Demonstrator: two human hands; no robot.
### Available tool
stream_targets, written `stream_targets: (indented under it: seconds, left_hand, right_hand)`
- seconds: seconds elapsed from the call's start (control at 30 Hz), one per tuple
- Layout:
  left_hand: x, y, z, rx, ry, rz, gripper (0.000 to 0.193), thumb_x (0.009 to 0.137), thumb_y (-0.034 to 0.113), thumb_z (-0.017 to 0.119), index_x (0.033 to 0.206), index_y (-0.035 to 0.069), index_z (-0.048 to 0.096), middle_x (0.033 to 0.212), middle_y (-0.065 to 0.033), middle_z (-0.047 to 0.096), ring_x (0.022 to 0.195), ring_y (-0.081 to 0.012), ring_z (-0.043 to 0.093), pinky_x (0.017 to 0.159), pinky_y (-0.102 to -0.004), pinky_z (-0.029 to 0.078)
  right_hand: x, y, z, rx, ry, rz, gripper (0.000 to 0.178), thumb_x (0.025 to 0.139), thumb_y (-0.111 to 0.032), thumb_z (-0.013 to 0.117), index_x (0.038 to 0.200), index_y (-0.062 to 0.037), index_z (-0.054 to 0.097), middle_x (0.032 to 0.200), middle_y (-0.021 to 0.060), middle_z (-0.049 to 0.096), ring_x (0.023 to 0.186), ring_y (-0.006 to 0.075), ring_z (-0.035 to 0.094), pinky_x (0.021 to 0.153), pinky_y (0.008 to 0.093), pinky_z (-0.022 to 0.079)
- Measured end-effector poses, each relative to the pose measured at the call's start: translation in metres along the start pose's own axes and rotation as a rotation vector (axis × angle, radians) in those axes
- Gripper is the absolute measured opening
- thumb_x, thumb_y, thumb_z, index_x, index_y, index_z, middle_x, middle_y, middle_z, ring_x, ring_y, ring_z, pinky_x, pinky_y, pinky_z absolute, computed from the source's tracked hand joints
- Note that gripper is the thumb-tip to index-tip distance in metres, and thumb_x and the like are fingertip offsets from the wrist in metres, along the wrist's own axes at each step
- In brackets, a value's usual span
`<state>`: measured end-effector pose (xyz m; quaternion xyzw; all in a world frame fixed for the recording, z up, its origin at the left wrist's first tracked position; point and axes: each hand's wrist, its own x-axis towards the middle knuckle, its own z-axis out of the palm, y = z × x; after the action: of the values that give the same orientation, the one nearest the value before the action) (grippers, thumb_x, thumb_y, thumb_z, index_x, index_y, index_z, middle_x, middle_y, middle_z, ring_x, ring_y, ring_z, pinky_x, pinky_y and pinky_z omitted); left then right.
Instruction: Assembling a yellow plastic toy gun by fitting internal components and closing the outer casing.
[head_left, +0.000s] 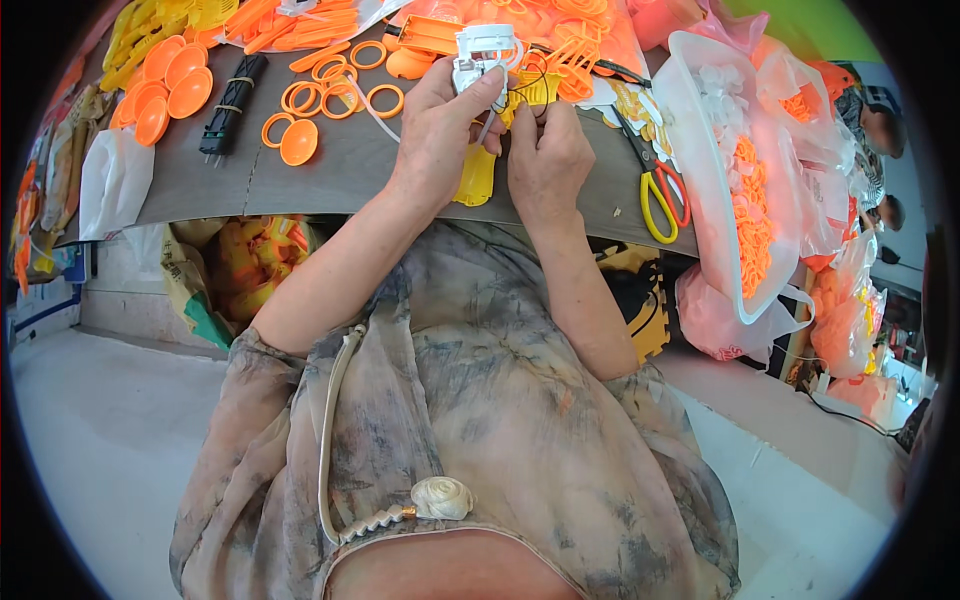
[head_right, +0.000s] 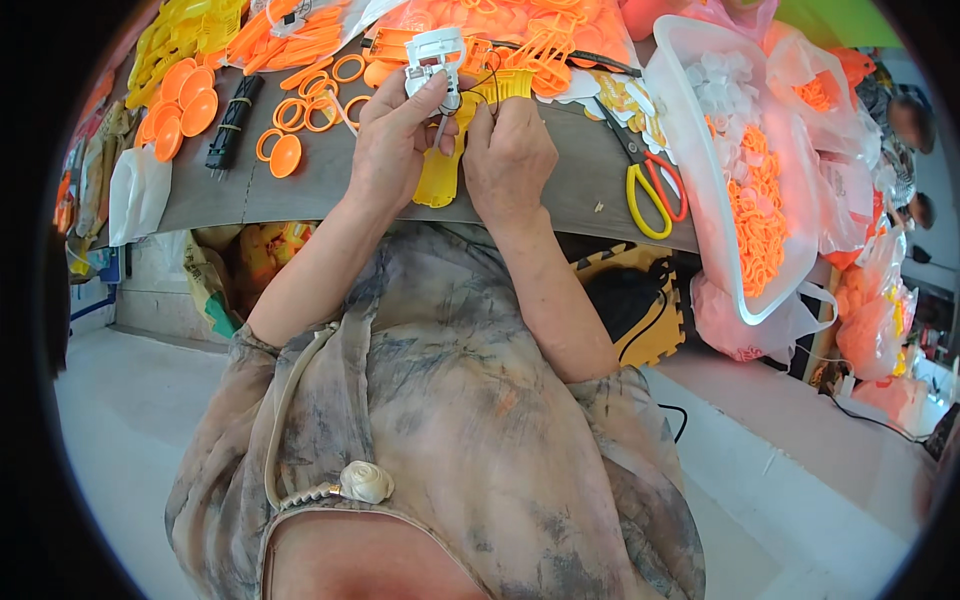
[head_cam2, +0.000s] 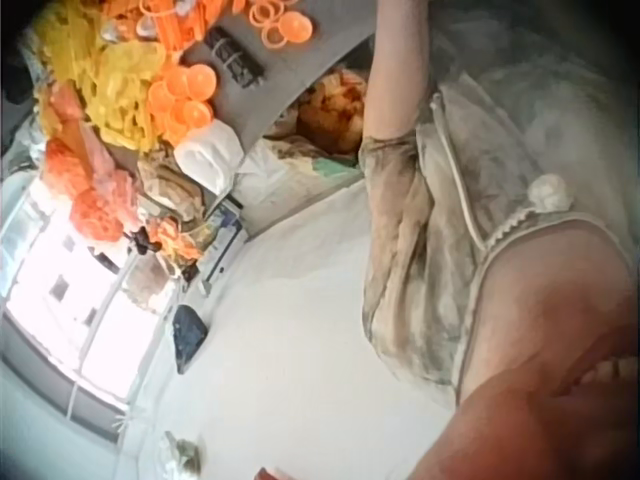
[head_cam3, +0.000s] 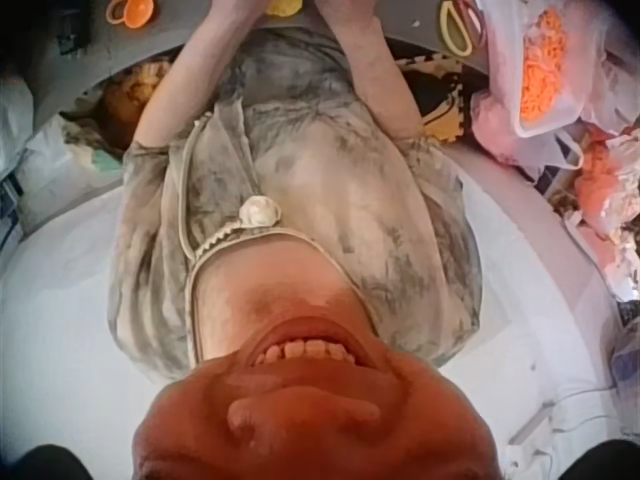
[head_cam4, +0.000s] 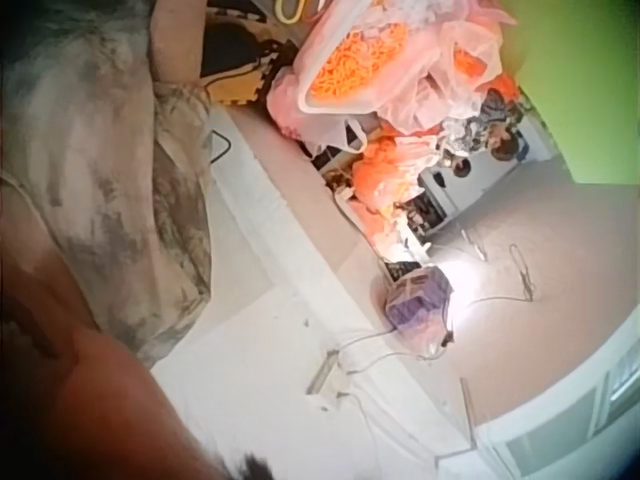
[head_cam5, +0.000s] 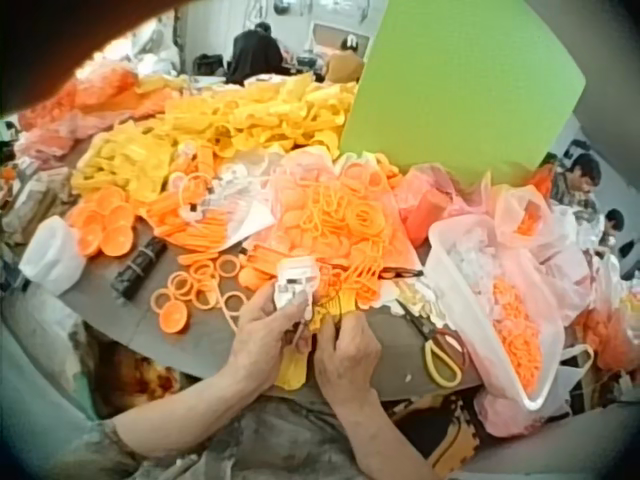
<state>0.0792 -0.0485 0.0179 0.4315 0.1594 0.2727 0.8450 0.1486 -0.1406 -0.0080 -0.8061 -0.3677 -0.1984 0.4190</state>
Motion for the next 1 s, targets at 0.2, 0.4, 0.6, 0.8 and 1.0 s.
stream_targets:
  seconds: [0.2, 0.4, 0.6, 0.8, 1.0]
  left_hand:
    - [-0.002, -0.003, -0.001, 0.033, -0.015, 0.007, 0.022, 0.093, 0.017, 0.053, 0.109, 0.001, 0.051, 0.099, -0.0082, 0.064, 0.064, -0.0104, 0.053, 0.054, -0.0232, 0.044]
    - [0.001, -0.008, 0.001, 0.081, -0.023, 0.030, 0.023, 0.093, 0.018, 0.054, 0.108, 0.001, 0.051, 0.097, -0.0072, 0.064, 0.064, -0.0099, 0.055, 0.053, -0.0223, 0.044]
    - [0.005, -0.010, 0.003, -0.002, -0.030, 0.024, 0.025, 0.089, 0.017, 0.059, 0.102, -0.002, 0.050, 0.080, -0.0063, 0.060, 0.056, -0.0093, 0.056, 0.047, -0.0216, 0.046]
    - [0.004, -0.006, 0.002, 0.031, -0.012, 0.021, 0.024, 0.089, 0.017, 0.060, 0.100, -0.002, 0.051, 0.079, -0.0061, 0.059, 0.056, -0.0096, 0.056, 0.047, -0.0222, 0.045]
    - [0.004, -0.009, 0.001, 0.070, -0.044, 0.008, 0.024, 0.089, 0.016, 0.060, 0.101, -0.002, 0.052, 0.080, -0.0055, 0.059, 0.057, -0.0092, 0.056, 0.047, -0.0219, 0.045]
  right_hand:
    - [-0.002, 0.006, 0.004, -0.023, 0.046, -0.048, 0.018, 0.083, -0.011, 0.061, 0.073, 0.0000, 0.051, 0.065, 0.0121, 0.058, 0.054, 0.0256, 0.058, 0.050, 0.0366, 0.044]
    - [-0.004, 0.011, 0.012, 0.061, 0.102, 0.039, 0.018, 0.084, -0.013, 0.060, 0.074, -0.0006, 0.051, 0.061, 0.0112, 0.058, 0.051, 0.0242, 0.058, 0.048, 0.0350, 0.045]
    - [-0.005, 0.016, 0.010, 0.028, 0.104, 0.028, 0.020, 0.084, -0.014, 0.061, 0.075, -0.0011, 0.049, 0.062, 0.0105, 0.057, 0.052, 0.0241, 0.058, 0.048, 0.0351, 0.044]
    - [-0.003, 0.006, 0.005, -0.156, 0.088, -0.117, 0.020, 0.084, -0.014, 0.061, 0.075, -0.0019, 0.047, 0.063, 0.0102, 0.056, 0.053, 0.0269, 0.057, 0.048, 0.0371, 0.044]
    - [-0.006, 0.001, 0.004, -0.092, 0.087, -0.068, 0.018, 0.083, -0.011, 0.060, 0.074, -0.0015, 0.047, 0.065, 0.0112, 0.055, 0.055, 0.0290, 0.056, 0.050, 0.0388, 0.044]
